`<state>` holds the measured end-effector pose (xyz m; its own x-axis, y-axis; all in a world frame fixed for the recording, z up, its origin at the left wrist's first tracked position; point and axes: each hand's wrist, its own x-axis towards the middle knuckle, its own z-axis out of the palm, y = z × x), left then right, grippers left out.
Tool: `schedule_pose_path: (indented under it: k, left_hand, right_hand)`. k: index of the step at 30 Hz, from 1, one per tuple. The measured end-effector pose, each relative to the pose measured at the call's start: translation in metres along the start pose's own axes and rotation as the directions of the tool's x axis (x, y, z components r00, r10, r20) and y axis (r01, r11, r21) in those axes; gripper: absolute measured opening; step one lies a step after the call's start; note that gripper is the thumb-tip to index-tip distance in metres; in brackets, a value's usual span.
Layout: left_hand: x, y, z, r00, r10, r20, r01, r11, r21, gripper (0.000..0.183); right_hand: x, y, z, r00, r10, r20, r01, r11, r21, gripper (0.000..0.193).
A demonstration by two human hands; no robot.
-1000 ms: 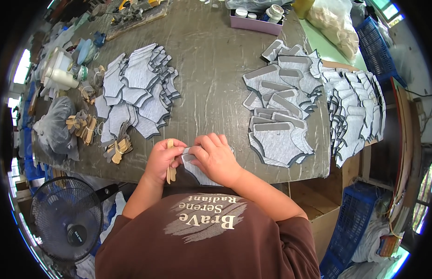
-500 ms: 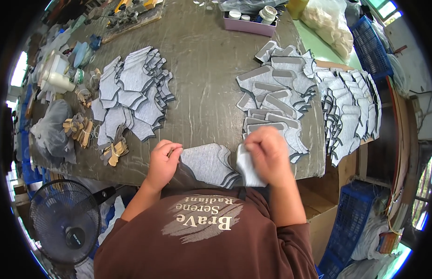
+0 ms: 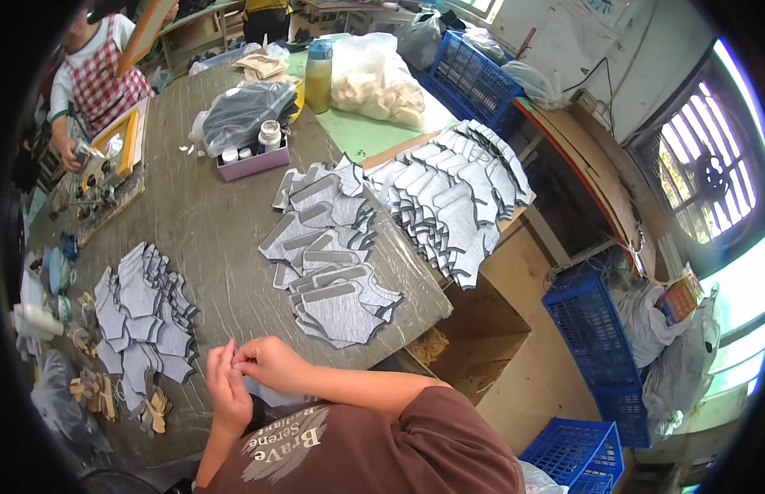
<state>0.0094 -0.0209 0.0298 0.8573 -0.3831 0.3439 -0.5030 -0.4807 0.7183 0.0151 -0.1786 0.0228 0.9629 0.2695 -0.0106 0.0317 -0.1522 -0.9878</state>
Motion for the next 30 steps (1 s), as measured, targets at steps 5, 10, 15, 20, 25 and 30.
schedule_pose_path:
  k: [5, 10, 15, 20, 25, 30]
  left_hand:
    - [0.001, 0.003, 0.005, 1.000, 0.022, 0.018, -0.023, 0.998, 0.056, 0.048]
    - [-0.004, 0.000, 0.005, 1.000, -0.002, -0.005, 0.002, 0.998, -0.066, 0.045]
    - [0.000, 0.011, 0.001, 0.987, -0.159, -0.017, 0.145, 0.936, -0.322, 0.036]
    - [-0.005, 0.002, 0.008, 0.811, -0.578, 0.089, 0.472, 0.558, -0.682, 0.035]
    - [-0.008, -0.024, 0.006, 0.756, -0.636, 0.152, 0.513, 0.432, -0.741, 0.018]
    - [0.020, -0.006, -0.022, 0.992, -0.094, 0.085, 0.117, 0.942, -0.315, 0.026]
  right_hand:
    - [-0.002, 0.001, -0.001, 0.996, 0.091, 0.009, -0.091, 0.979, 0.183, 0.010]
    - [0.000, 0.013, 0.001, 0.980, 0.147, 0.132, -0.194, 0.849, 0.492, 0.007]
    - [-0.001, 0.008, 0.003, 0.971, 0.156, 0.179, -0.224, 0.848, 0.480, 0.007]
    - [-0.004, 0.014, 0.003, 0.988, 0.131, 0.084, -0.152, 0.692, 0.705, 0.003]
    - [-0.001, 0.021, -0.010, 0.996, 0.081, 0.028, -0.074, 0.647, 0.759, 0.013]
    - [-0.004, 0.017, -0.007, 0.956, 0.139, 0.260, -0.282, 0.683, 0.674, 0.010]
